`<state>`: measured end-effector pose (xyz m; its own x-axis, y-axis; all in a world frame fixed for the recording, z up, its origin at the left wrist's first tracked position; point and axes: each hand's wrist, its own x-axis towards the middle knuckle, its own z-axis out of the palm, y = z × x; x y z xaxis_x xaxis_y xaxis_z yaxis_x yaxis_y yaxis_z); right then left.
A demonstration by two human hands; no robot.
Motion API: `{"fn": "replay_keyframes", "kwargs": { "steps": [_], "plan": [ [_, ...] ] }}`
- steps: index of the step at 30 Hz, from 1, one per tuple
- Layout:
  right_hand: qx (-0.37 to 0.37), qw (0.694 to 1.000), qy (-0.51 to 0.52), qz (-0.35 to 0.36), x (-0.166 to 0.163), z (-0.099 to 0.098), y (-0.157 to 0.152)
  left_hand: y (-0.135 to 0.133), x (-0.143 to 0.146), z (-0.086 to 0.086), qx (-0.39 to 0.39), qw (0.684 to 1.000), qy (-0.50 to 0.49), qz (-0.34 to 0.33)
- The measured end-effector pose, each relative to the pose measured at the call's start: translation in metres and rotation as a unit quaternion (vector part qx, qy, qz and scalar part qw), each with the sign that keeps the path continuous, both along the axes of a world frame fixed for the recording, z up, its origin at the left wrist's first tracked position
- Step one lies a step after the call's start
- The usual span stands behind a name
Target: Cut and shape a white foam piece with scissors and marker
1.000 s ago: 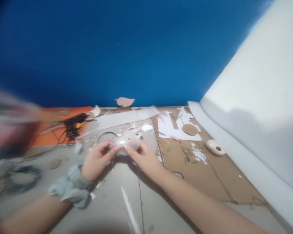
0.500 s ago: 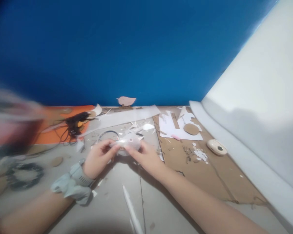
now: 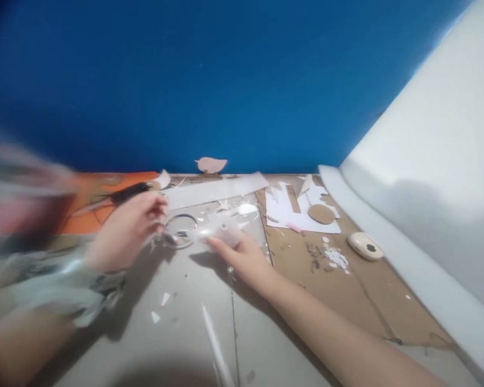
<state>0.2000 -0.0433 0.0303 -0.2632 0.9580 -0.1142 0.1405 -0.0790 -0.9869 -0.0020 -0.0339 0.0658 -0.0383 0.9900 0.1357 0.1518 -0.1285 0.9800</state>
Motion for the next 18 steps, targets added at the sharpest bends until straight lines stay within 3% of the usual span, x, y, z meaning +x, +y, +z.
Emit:
{"fn": "replay_keyframes", "kwargs": {
  "steps": [3,5,7,11,18],
  "plan": [
    [0.000,1.000,-0.015,-0.006,0.001,-0.002,0.000,0.001,-0.015,0.023,0.049,0.998,0.017,0.040],
    [-0.003,1.000,-0.019,-0.013,0.001,-0.002,0.001,0.002,-0.025,0.030,0.070,0.991,0.117,0.017],
    [-0.002,0.999,-0.018,-0.033,0.001,-0.001,0.002,0.004,-0.033,0.031,0.071,0.960,0.267,-0.052],
    [-0.019,0.996,-0.076,-0.050,0.005,0.006,0.005,0.010,-0.040,0.011,0.081,0.806,0.546,-0.214],
    [-0.009,0.957,-0.223,0.184,0.007,0.004,-0.001,0.008,-0.022,-0.030,0.124,0.773,0.579,-0.226]
  ]
}}
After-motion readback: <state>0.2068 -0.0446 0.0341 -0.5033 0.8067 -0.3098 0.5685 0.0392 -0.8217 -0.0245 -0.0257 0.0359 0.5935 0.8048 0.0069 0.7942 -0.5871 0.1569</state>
